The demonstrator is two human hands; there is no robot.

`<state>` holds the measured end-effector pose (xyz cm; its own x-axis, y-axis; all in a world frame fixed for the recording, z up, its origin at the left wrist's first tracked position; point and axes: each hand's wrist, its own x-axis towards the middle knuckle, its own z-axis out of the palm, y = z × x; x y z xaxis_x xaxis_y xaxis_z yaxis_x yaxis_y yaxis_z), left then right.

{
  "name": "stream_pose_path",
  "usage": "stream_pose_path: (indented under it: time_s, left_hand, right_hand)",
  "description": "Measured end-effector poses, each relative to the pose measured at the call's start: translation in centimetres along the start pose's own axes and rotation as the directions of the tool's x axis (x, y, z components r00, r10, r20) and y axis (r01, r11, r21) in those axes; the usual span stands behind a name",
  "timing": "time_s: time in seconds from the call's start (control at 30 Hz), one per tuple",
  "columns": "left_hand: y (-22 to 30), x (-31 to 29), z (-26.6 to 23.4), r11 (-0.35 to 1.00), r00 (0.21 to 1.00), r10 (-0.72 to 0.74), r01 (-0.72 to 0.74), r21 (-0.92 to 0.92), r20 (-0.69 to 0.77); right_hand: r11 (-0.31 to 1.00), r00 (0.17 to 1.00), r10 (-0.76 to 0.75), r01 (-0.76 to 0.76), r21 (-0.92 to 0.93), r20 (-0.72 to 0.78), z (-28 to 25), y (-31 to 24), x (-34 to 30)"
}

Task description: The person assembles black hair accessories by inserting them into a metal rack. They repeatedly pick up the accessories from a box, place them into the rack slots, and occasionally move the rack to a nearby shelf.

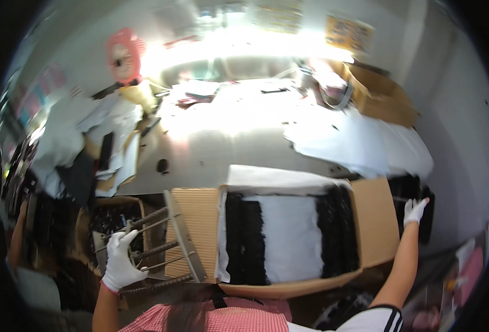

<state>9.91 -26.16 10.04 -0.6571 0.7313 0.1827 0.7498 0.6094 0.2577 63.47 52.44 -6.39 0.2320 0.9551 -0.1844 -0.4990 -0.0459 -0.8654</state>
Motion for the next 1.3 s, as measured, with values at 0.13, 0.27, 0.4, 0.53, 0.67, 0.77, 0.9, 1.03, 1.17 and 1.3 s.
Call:
stream_pose_path:
  time_s: [0.13, 0.27, 0.4, 0.53, 0.67, 0.77, 0.9, 1.03, 1.17, 1.3]
  left_hand:
    - [0.5, -1.0, -0.3, 0.999, 0.999, -0.032, 0.032, 0.001, 0.007]
    - [0.3, -0.7, -0.9, 0.98, 0.996, -0.085, 0.083, -0.182, -0.002]
    - [0.2, 1.9, -1.6, 0.901, 1.0, -0.012, 0.01, -0.434, -0.001]
    - [-0.1, 5.7, -3.6, 0.742, 0.973, 0.226, -0.203, -0.639, -0.047]
    - [-1.7, 8.3, -6.5, 0.41, 0.914, 0.394, -0.272, -0.871, -0.1]
    - [-4.0, 9.4, -8.4, 0.298, 0.921, 0.387, -0.083, -0.951, 0.041]
    - [-9.3, 8.1, -11.0, 0.185, 0.944, 0.023, -0.326, -0.927, -0.328]
    - [-15.7, 2.1, -10.8, 0.316, 0.825, -0.259, -0.419, -0.851, -0.502]
    - [-18.9, -4.3, -6.1, 0.283, 0.896, -0.335, -0.2, -0.938, -0.293]
    - [-18.6, -9.3, -0.1, 0.253, 0.957, -0.29, 0.07, -0.965, -0.006]
  right_hand:
    - [0.475, 1.0, 0.004, 0.017, -0.88, 0.022, 8.1, 3.7, 0.7]
    - [0.385, 0.551, -0.161, 0.799, -0.462, 0.819, 22.3, 1.9, -13.5]
    - [0.155, -0.215, 0.067, 0.967, 0.202, 0.974, 31.9, -2.3, -38.6]
    - [0.197, -0.749, 0.063, 0.657, 0.727, 0.66, 37.8, -3.8, -56.8]
    - [0.283, -0.849, -0.169, 0.445, 0.85, 0.501, 42.9, -5.2, -65.1]
    - [0.227, -0.834, -0.076, 0.519, 0.824, 0.546, 46.1, -6.4, -68.7]
    - [0.147, -0.78, -0.146, 0.591, 0.793, 0.608, 50.6, -6.9, -73.8]
    - [-0.045, -0.68, -0.348, 0.7, 0.713, 0.645, 55.7, -8.1, -78.5]
    - [-0.43, -0.685, -0.521, 0.726, 0.536, 0.509, 63.3, -9.6, -84.9]
    - [-0.537, -0.584, -0.645, 0.805, 0.251, 0.494, 70.6, -11.0, -91.6]
